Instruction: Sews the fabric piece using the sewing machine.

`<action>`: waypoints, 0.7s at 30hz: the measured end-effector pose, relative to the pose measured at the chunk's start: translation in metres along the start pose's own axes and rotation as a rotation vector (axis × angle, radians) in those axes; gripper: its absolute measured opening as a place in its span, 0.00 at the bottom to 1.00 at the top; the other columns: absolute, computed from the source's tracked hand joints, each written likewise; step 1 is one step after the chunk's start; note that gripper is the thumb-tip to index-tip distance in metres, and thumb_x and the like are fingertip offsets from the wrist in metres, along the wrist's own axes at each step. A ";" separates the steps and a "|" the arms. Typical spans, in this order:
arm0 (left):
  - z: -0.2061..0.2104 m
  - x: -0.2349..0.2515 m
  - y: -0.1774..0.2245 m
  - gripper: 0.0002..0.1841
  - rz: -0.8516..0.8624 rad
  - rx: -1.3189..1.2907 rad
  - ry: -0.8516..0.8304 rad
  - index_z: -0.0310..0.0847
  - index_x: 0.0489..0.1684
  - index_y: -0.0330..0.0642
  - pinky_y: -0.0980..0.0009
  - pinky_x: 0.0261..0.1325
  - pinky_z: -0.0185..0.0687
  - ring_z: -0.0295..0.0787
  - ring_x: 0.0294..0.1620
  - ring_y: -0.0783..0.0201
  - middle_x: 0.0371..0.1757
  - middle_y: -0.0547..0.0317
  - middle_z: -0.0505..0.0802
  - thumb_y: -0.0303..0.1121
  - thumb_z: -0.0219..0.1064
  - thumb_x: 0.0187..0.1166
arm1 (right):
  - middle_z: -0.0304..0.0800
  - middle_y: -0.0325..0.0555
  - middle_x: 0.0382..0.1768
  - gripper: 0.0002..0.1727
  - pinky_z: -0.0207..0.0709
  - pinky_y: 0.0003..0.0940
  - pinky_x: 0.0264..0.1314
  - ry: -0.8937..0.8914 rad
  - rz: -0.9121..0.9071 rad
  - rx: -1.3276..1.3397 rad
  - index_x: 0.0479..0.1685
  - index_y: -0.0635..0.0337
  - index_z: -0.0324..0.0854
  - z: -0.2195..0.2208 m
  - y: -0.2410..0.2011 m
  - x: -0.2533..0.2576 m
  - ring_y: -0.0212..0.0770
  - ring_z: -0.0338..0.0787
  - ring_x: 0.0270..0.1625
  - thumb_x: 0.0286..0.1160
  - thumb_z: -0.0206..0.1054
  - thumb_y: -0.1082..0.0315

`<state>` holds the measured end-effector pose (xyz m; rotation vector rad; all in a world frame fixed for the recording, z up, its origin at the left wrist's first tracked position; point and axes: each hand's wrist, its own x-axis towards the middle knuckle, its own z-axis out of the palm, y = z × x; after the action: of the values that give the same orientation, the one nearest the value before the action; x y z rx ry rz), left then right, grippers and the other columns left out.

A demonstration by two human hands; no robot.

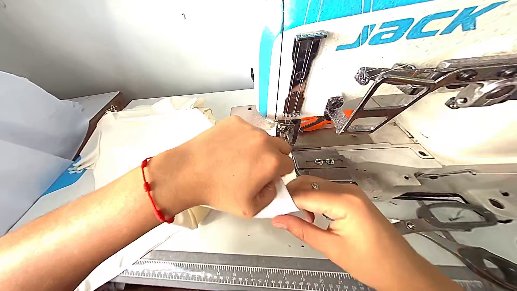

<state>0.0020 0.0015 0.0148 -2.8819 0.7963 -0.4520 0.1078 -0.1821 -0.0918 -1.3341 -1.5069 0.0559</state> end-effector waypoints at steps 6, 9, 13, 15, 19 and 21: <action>0.005 -0.010 -0.011 0.11 -0.047 0.129 -0.018 0.88 0.23 0.47 0.67 0.22 0.72 0.86 0.29 0.65 0.37 0.63 0.92 0.37 0.59 0.67 | 0.93 0.39 0.34 0.17 0.79 0.13 0.49 0.067 -0.016 -0.058 0.26 0.60 0.86 0.011 0.010 -0.011 0.22 0.89 0.46 0.81 0.70 0.57; 0.001 -0.006 0.001 0.13 -0.017 0.107 0.005 0.82 0.16 0.50 0.71 0.21 0.63 0.80 0.25 0.70 0.27 0.67 0.86 0.40 0.59 0.67 | 0.93 0.38 0.35 0.16 0.79 0.11 0.46 0.077 -0.004 -0.033 0.29 0.59 0.88 0.010 0.010 -0.007 0.20 0.88 0.44 0.81 0.70 0.57; 0.006 -0.006 0.004 0.13 -0.004 0.062 0.006 0.79 0.13 0.50 0.73 0.18 0.58 0.74 0.21 0.72 0.21 0.69 0.80 0.40 0.59 0.68 | 0.94 0.38 0.36 0.16 0.79 0.11 0.46 0.080 -0.003 0.001 0.32 0.59 0.90 0.010 0.011 -0.007 0.20 0.88 0.44 0.81 0.70 0.57; 0.007 -0.007 -0.002 0.13 -0.034 0.116 -0.007 0.81 0.14 0.49 0.71 0.18 0.60 0.77 0.21 0.69 0.23 0.66 0.83 0.39 0.59 0.66 | 0.92 0.38 0.34 0.16 0.79 0.12 0.46 0.076 -0.001 -0.010 0.29 0.59 0.88 0.011 0.011 -0.007 0.21 0.88 0.44 0.81 0.70 0.57; -0.001 -0.005 0.007 0.14 -0.004 0.110 0.022 0.79 0.12 0.51 0.72 0.19 0.57 0.74 0.22 0.71 0.22 0.69 0.81 0.41 0.59 0.67 | 0.93 0.38 0.36 0.15 0.80 0.11 0.48 0.075 -0.001 0.017 0.32 0.59 0.89 0.010 0.011 -0.008 0.21 0.88 0.45 0.81 0.69 0.58; 0.002 -0.005 0.008 0.14 -0.002 0.097 0.016 0.79 0.11 0.51 0.72 0.19 0.56 0.73 0.21 0.72 0.20 0.70 0.79 0.41 0.59 0.67 | 0.93 0.38 0.36 0.15 0.79 0.11 0.48 0.077 -0.001 0.017 0.33 0.59 0.90 0.011 0.011 -0.009 0.20 0.88 0.45 0.81 0.70 0.58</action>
<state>-0.0052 -0.0026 0.0105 -2.7940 0.7521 -0.4998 0.1059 -0.1781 -0.1092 -1.3082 -1.4394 0.0164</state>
